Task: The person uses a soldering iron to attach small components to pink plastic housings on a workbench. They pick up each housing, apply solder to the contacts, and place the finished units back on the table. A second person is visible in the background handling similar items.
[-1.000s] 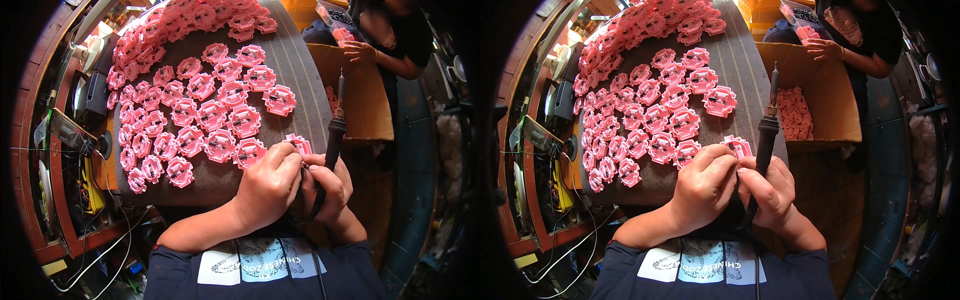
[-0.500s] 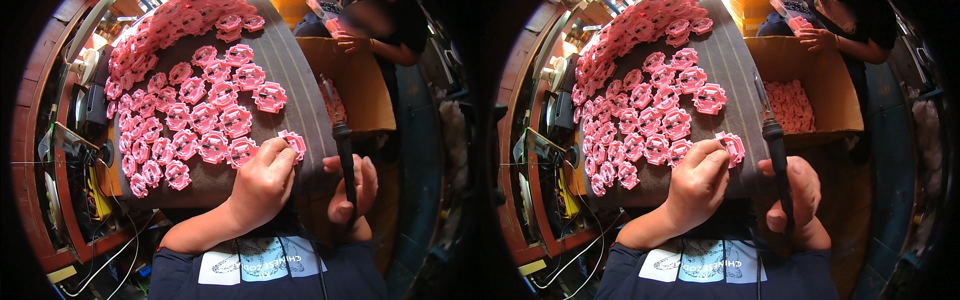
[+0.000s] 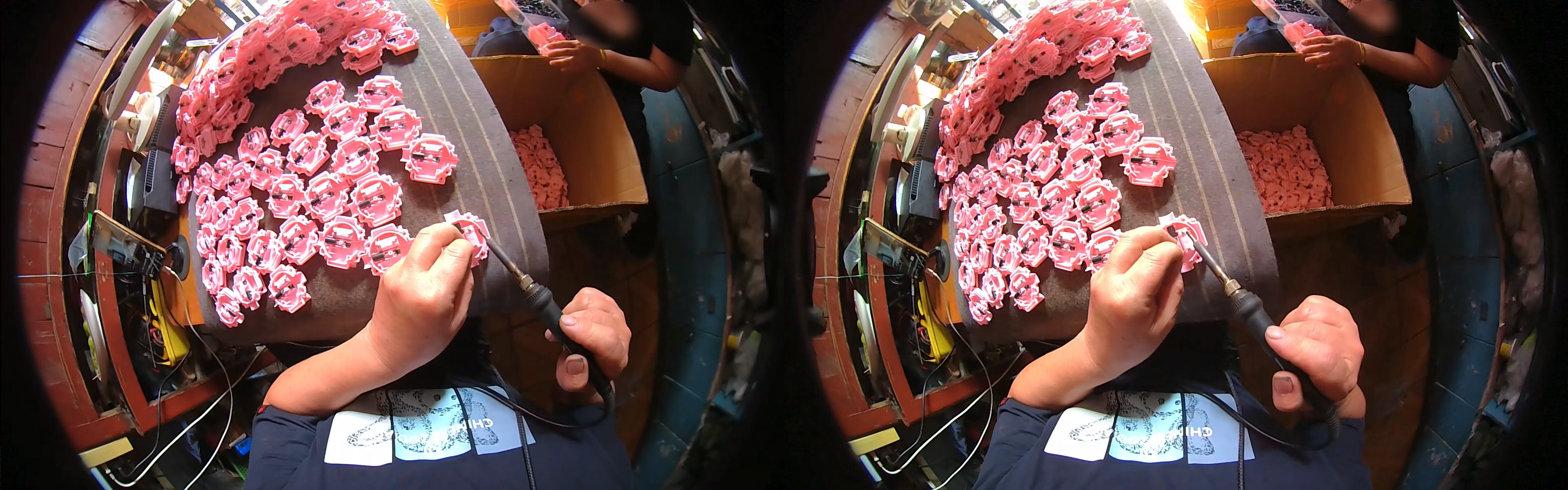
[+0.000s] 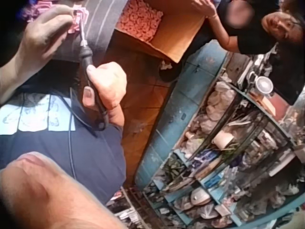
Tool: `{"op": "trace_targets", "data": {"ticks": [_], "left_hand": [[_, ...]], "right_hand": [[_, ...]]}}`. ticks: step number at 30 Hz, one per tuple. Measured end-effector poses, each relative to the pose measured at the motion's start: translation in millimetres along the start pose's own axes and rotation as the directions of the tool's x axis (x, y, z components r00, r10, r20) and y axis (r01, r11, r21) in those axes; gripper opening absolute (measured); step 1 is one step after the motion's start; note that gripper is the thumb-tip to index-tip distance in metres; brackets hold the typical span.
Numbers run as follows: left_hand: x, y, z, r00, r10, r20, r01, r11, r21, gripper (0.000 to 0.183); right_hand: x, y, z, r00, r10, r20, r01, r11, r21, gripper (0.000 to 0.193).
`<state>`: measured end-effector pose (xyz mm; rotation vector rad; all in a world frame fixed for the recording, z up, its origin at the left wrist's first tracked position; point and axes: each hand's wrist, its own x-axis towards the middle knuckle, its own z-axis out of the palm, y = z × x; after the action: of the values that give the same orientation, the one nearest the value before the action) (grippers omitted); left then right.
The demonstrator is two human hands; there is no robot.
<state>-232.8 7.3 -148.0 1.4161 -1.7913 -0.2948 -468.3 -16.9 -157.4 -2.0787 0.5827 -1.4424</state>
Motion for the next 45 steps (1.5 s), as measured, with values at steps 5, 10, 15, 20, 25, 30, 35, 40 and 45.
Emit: {"op": "trace_targets", "data": {"ticks": [5, 10, 15, 20, 25, 30, 35, 40, 45], "left_hand": [[1, 1, -1, 1.0, -0.001, 0.011, 0.001, 1.0, -0.005, 0.029], [2, 1, -2, 1.0, -0.009, 0.018, 0.009, 1.0, -0.015, 0.028], [1, 1, -3, 0.999, -0.014, 0.039, 0.014, 1.0, -0.012, 0.027], [2, 4, 0, 1.0, -0.009, 0.03, 0.01, 1.0, -0.019, 0.027], [2, 5, -7, 0.998, -0.024, 0.051, 0.025, 1.0, -0.017, 0.026], [1, 8, -6, 0.997, -0.029, 0.065, 0.029, 1.0, 0.004, 0.026], [-1, 3, -4, 0.999, -0.002, 0.04, 0.003, 1.0, -0.015, 0.026], [-2, 6, -6, 1.0, 0.0, 0.028, -0.001, 1.0, 0.028, 0.024], [-1, 5, -4, 0.999, 0.008, 0.041, -0.009, 1.0, 0.026, 0.024]], "right_hand": [[-1, -1, -5, 0.998, -0.033, 0.057, 0.03, 0.999, 0.041, 0.029], [-1, 1, -5, 0.997, -0.04, 0.065, 0.037, 0.998, 0.043, 0.027], [-2, 1, -5, 0.997, -0.041, 0.066, 0.038, 0.998, 0.047, 0.027], [-2, -1, -9, 0.996, -0.039, 0.08, 0.036, 0.999, 0.033, 0.026], [-6, -3, -4, 1.0, -0.025, 0.006, 0.025, 1.0, 0.001, 0.025], [-27, 10, 5, 0.979, 0.014, -0.203, -0.014, 1.0, 0.002, 0.029], [-20, 11, 12, 0.976, -0.047, -0.215, 0.018, 0.991, -0.132, 0.042], [-5, 6, 12, 0.988, -0.054, -0.147, 0.049, 0.998, -0.042, 0.043], [-4, 8, 17, 0.982, -0.075, -0.174, 0.07, 0.997, -0.034, 0.039]]}}
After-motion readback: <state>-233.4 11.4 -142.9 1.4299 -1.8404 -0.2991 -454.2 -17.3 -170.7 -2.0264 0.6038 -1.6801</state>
